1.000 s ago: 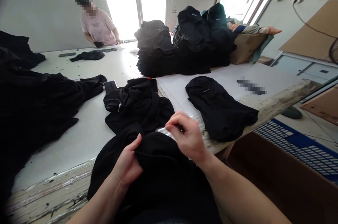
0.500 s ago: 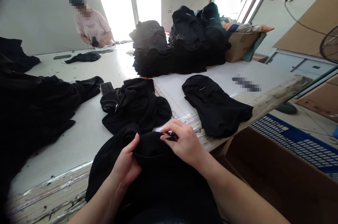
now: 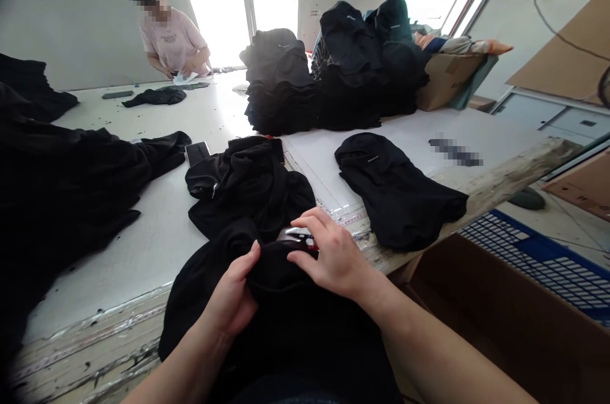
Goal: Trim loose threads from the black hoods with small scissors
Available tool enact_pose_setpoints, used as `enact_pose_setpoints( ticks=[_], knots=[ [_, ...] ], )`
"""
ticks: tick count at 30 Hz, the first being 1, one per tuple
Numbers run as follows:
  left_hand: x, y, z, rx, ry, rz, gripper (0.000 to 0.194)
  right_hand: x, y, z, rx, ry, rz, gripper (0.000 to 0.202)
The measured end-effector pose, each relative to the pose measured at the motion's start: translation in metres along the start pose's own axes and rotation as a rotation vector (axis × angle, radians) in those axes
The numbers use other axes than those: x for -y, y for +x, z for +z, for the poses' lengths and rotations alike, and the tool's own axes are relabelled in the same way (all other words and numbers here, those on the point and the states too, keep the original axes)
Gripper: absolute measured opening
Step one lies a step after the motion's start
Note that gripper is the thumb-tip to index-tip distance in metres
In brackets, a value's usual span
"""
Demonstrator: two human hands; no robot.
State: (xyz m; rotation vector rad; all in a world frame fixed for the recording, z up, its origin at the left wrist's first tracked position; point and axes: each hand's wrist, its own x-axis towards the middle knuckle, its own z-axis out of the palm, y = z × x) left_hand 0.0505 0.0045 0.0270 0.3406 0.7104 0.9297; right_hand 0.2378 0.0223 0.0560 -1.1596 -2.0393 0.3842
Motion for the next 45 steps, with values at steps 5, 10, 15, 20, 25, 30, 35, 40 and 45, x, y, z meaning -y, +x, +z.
enact_pose_setpoints(
  ticks=[5, 10, 15, 20, 25, 30, 35, 40, 45],
  knots=[
    [0.001, 0.000, 0.000, 0.020, -0.014, 0.005, 0.033, 0.004, -0.011, 0.007, 0.012, -0.129, -0.202, 0.026],
    [0.000, 0.000, -0.001, 0.052, -0.003, 0.001, 0.031, 0.002, -0.008, 0.013, -0.017, -0.227, -0.275, 0.023],
    [0.000, 0.000, -0.001, 0.051, 0.007, 0.005, 0.032, 0.002, -0.005, 0.010, -0.002, -0.247, -0.276, 0.022],
    [0.000, -0.001, -0.001, 0.047, 0.011, 0.006, 0.033, 0.003, -0.004, 0.010, 0.014, -0.250, -0.305, 0.022],
    [0.000, -0.001, 0.001, 0.049, 0.034, 0.009, 0.035, 0.004, -0.003, 0.010, 0.013, -0.245, -0.321, 0.020],
    [-0.002, -0.001, 0.001, 0.061, 0.051, 0.000, 0.033, 0.002, -0.003, 0.009, -0.009, -0.150, -0.292, 0.018],
    [0.000, 0.000, 0.001, 0.046, 0.060, -0.004, 0.034, 0.008, -0.003, 0.004, -0.063, 0.102, 0.001, 0.023],
    [0.007, -0.002, 0.003, 0.019, 0.206, 0.193, 0.033, -0.009, -0.001, 0.004, 0.074, 0.045, 0.058, 0.011],
    [-0.010, -0.003, -0.002, -0.284, 0.350, 0.741, 0.020, -0.063, 0.012, -0.004, -0.270, -0.176, 0.463, 0.020]
  ],
)
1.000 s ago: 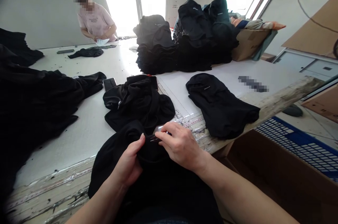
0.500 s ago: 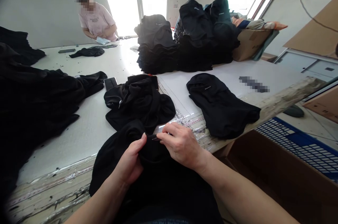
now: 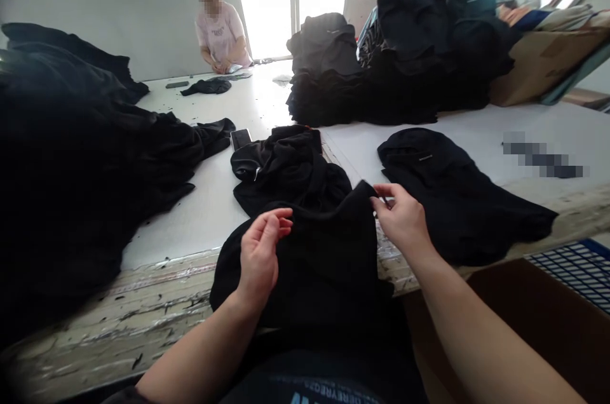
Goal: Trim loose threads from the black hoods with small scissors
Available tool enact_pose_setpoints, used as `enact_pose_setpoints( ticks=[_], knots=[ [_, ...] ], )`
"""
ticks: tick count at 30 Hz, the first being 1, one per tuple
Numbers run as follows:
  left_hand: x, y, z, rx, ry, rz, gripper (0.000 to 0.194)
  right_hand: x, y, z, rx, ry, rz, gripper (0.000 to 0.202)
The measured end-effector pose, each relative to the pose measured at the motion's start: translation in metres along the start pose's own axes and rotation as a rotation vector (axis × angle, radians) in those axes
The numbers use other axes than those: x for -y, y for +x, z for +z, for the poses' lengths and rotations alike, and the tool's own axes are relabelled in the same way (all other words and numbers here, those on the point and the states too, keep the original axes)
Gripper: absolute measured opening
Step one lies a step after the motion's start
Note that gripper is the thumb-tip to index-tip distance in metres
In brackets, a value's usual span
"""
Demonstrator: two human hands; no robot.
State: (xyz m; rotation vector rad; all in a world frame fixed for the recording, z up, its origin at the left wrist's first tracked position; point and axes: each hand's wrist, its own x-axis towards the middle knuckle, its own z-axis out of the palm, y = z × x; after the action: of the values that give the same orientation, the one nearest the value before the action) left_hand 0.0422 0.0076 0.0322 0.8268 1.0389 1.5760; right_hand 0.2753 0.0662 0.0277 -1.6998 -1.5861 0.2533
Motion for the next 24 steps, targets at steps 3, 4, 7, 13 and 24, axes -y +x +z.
enact_pose_setpoints(
  ticks=[3, 4, 7, 13, 24],
  knots=[
    [-0.019, 0.011, -0.013, -0.135, -0.080, 0.099, 0.016, -0.006, -0.009, -0.003, -0.016, -0.080, -0.098, 0.026],
    [-0.028, 0.013, -0.018, -0.167, -0.111, 0.136, 0.016, -0.004, -0.020, -0.005, 0.005, -0.056, -0.191, 0.022],
    [-0.053, 0.010, -0.035, -0.230, -0.102, 0.293, 0.015, 0.004, -0.068, -0.009, 0.155, 0.087, -0.522, 0.008],
    [-0.072, -0.027, -0.092, 0.036, 0.504, 0.096, 0.011, -0.014, -0.146, 0.003, 0.311, -0.181, -0.750, 0.028],
    [-0.026, -0.068, -0.155, 0.572, 1.396, 0.202, 0.031, -0.037, -0.147, -0.012, 0.267, -0.274, -0.656, 0.037]
  ],
)
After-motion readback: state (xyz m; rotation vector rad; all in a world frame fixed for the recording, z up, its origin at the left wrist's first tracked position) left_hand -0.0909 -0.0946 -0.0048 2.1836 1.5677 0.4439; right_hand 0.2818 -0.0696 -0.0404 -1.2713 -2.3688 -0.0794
